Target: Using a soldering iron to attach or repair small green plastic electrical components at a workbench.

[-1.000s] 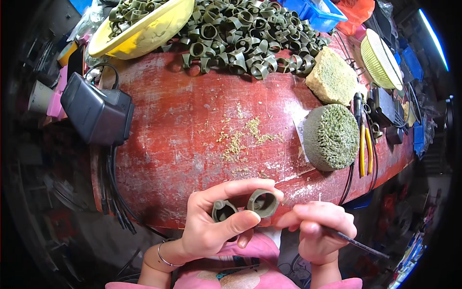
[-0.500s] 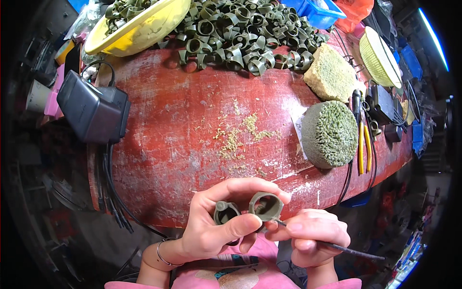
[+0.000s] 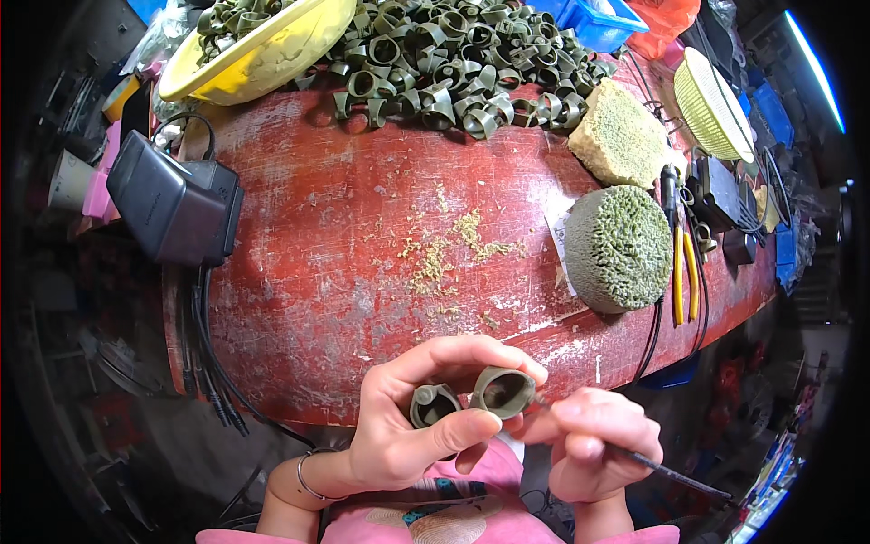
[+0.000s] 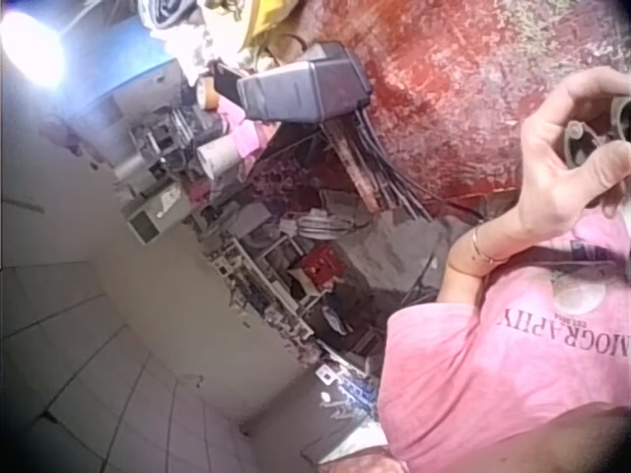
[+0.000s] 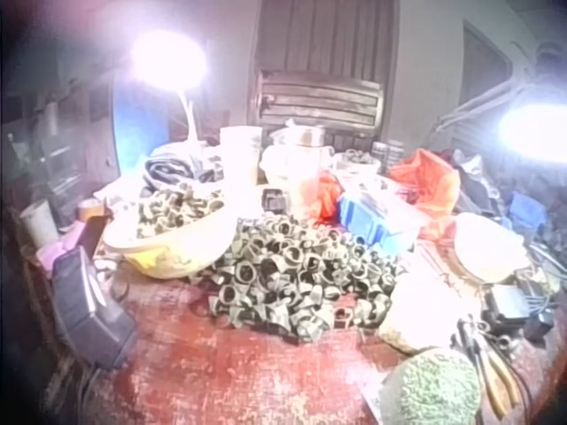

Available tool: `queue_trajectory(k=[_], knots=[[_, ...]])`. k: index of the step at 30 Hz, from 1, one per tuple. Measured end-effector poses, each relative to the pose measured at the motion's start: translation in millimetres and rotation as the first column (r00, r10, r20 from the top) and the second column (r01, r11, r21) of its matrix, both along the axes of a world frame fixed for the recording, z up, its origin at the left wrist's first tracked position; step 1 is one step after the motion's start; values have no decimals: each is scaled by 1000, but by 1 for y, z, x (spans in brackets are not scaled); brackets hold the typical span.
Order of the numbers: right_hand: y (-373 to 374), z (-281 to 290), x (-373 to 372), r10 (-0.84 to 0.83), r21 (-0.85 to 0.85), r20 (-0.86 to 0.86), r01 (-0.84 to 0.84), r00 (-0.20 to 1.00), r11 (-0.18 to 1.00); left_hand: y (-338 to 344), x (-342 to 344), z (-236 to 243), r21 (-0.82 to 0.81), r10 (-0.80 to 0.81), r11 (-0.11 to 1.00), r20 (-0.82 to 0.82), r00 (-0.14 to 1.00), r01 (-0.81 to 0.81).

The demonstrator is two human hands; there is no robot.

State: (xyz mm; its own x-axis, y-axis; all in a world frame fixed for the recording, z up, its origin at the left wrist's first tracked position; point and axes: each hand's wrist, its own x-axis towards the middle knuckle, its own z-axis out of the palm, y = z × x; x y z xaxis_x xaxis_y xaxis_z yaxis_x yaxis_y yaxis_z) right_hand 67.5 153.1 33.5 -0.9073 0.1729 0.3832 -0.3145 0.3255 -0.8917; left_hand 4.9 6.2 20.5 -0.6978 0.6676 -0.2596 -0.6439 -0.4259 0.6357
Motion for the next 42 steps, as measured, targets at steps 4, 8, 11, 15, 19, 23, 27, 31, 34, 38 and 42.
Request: queue_trajectory(k=[4, 8, 11, 15, 19, 23, 27, 31, 34, 38, 42], knots=[[26, 3, 10, 206, -78, 40, -203, 978, 976, 2, -2, -3, -143, 33, 984, -421, 907, -103], [2, 1, 6, 16, -18, -13, -16, 1000, 1000, 2, -3, -5, -182, 48, 969, -530, 847, -169], [0, -4, 3, -29, -46, -5, 29, 1000, 999, 0, -3, -4, -186, 35, 970, -529, 848, -155], [20, -1, 12, 145, -112, 63, -138, 987, 984, 1, -4, -3, -221, 3, 964, -546, 837, -147], [15, -4, 17, 237, -248, 26, -223, 971, 943, 1, -3, -8, -204, 21, 965, -568, 823, -165], [10, -4, 13, 62, -86, 46, -58, 997, 995, 3, -3, -7, -193, 18, 966, -607, 795, -169], [8, -9, 17, 23, -188, -30, -29, 999, 982, 0, -2, 0, -253, -12, 960, -459, 888, -118], [9, -6, 15, 99, -98, 25, -96, 995, 991, 2, -6, -5, -234, -36, 967, -521, 853, -102], [11, 1, 15, 84, -41, 9, -84, 996, 996, 1, -4, -1, -240, -43, 966, -529, 848, -101], [7, 7, 12, 111, -89, 40, -107, 993, 990, 1, -5, -1, -258, -50, 959, -560, 827, -117], [6, 2, 9, 47, -81, 21, -45, 999, 996, 2, -4, -1, -265, -26, 957, -489, 872, -120]])
